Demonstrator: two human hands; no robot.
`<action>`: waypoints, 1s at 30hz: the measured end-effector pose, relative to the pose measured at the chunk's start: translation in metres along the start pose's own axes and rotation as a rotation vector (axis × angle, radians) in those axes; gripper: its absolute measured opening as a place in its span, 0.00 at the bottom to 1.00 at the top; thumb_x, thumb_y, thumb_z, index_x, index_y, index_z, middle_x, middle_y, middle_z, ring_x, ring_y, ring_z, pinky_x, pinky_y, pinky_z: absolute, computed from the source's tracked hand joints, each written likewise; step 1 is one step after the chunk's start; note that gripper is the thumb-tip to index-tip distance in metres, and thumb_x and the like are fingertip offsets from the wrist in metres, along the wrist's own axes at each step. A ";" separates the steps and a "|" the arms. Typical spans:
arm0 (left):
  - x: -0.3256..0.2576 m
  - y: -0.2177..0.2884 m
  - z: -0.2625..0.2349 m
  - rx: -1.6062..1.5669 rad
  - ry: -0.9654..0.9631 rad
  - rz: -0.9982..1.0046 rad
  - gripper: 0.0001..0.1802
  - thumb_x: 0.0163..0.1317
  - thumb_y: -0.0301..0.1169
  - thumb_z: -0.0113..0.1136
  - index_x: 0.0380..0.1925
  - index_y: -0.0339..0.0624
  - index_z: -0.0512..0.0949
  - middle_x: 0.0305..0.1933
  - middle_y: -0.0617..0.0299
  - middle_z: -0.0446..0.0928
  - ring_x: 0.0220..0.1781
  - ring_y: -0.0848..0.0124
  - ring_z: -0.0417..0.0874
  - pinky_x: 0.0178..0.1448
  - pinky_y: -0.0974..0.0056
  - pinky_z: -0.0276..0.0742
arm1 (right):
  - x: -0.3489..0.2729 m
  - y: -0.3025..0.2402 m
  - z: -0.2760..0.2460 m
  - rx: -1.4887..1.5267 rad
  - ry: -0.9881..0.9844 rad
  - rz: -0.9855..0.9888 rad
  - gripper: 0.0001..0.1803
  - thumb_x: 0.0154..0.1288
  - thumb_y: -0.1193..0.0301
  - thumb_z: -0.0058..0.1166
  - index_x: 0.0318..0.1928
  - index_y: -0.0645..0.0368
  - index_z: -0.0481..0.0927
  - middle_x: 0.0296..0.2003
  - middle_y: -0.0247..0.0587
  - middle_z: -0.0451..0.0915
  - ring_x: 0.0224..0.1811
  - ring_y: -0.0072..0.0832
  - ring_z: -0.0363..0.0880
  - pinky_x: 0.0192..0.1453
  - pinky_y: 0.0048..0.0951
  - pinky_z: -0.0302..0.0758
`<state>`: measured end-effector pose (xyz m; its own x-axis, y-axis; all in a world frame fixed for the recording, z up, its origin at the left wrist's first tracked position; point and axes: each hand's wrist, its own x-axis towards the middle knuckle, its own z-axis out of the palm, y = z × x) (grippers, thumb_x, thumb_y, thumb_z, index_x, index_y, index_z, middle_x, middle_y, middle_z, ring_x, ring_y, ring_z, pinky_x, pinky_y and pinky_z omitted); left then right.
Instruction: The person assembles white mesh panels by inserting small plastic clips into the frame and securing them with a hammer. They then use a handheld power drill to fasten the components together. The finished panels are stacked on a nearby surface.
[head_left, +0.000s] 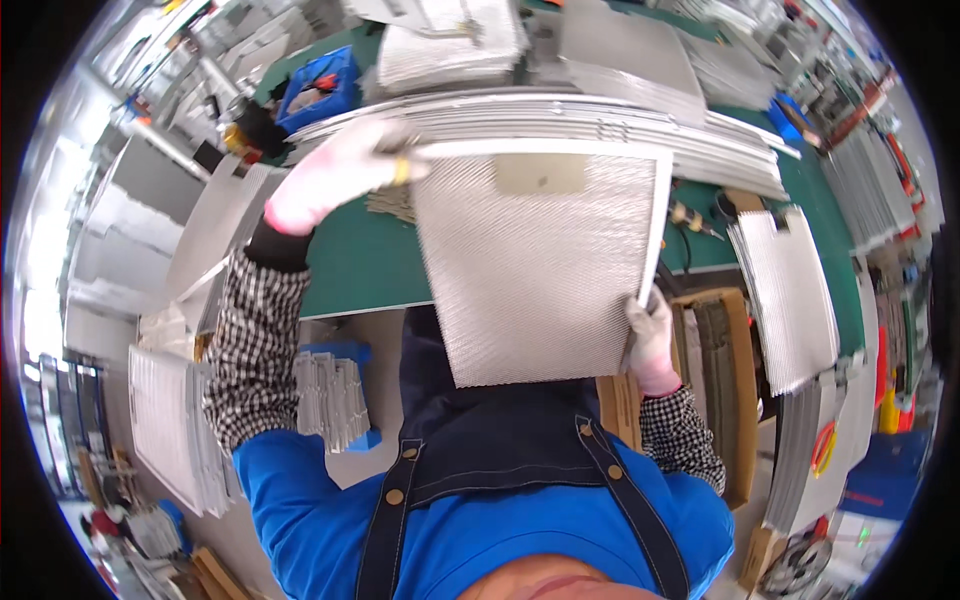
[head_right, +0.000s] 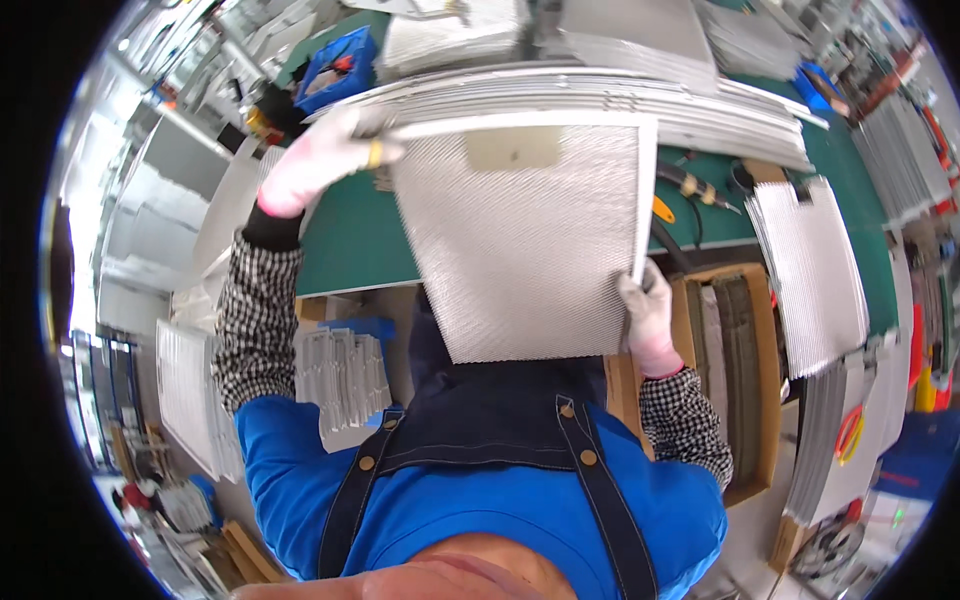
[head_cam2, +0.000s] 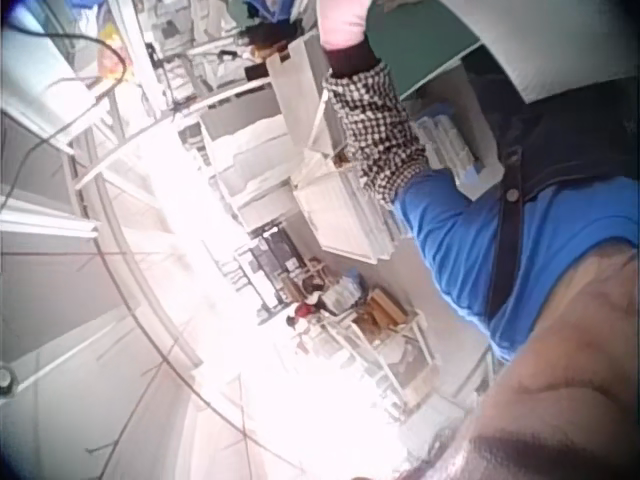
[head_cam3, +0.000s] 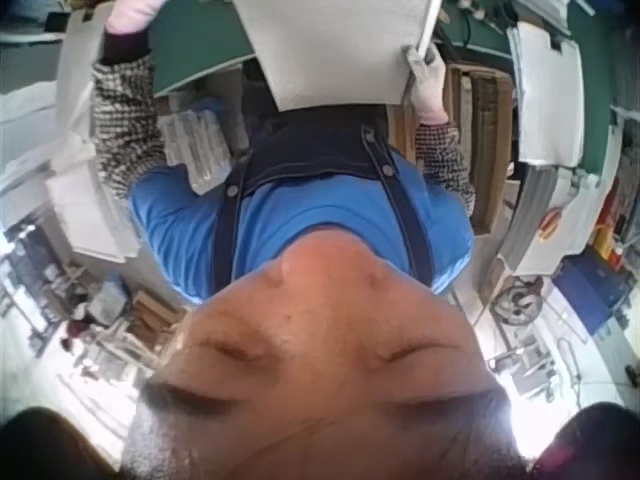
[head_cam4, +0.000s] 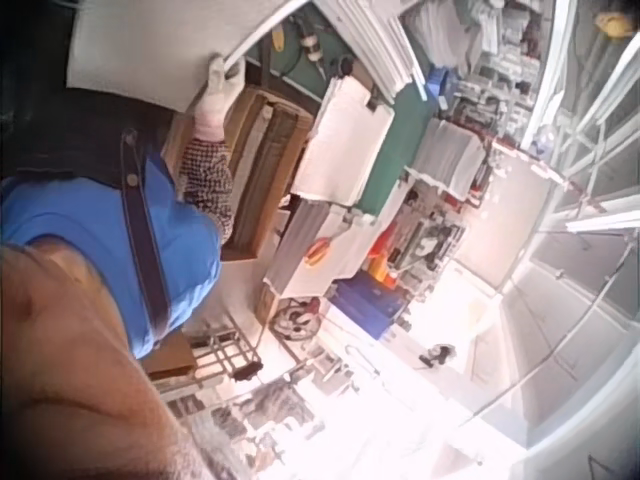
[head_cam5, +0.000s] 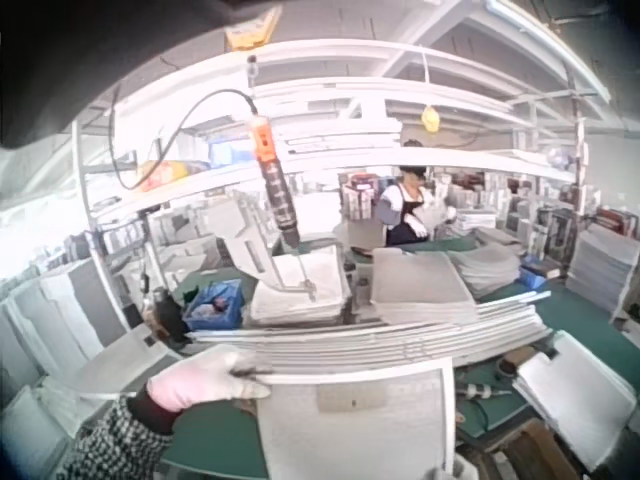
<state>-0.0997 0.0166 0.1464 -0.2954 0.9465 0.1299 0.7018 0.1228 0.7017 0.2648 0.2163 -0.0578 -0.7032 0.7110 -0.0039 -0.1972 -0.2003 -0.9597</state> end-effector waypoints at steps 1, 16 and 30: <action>0.015 0.028 -0.009 -0.028 -0.089 -0.102 0.22 0.65 0.32 0.64 0.56 0.31 0.79 0.41 0.67 0.80 0.41 0.80 0.79 0.47 0.72 0.75 | 0.013 -0.004 -0.007 -0.006 0.025 -0.089 0.18 0.73 0.67 0.59 0.55 0.65 0.76 0.42 0.29 0.80 0.42 0.16 0.74 0.50 0.22 0.72; 0.105 0.096 0.025 -0.402 0.409 0.233 0.22 0.66 0.40 0.67 0.48 0.29 0.82 0.36 0.62 0.82 0.37 0.77 0.80 0.41 0.69 0.76 | 0.079 -0.060 0.029 0.271 0.189 -0.420 0.30 0.75 0.57 0.52 0.67 0.65 0.68 0.63 0.44 0.74 0.65 0.33 0.70 0.72 0.36 0.62; -0.038 0.014 0.135 -0.313 0.402 -0.073 0.15 0.76 0.31 0.52 0.55 0.31 0.74 0.40 0.54 0.79 0.46 0.71 0.78 0.53 0.65 0.75 | 0.073 -0.062 0.012 0.197 0.249 -0.336 0.26 0.79 0.57 0.45 0.66 0.64 0.69 0.61 0.46 0.75 0.63 0.31 0.72 0.70 0.35 0.65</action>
<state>0.0089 0.0229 0.0572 -0.6052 0.7418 0.2890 0.4610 0.0306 0.8869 0.2174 0.2730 0.0046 -0.3970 0.8940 0.2079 -0.5296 -0.0382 -0.8474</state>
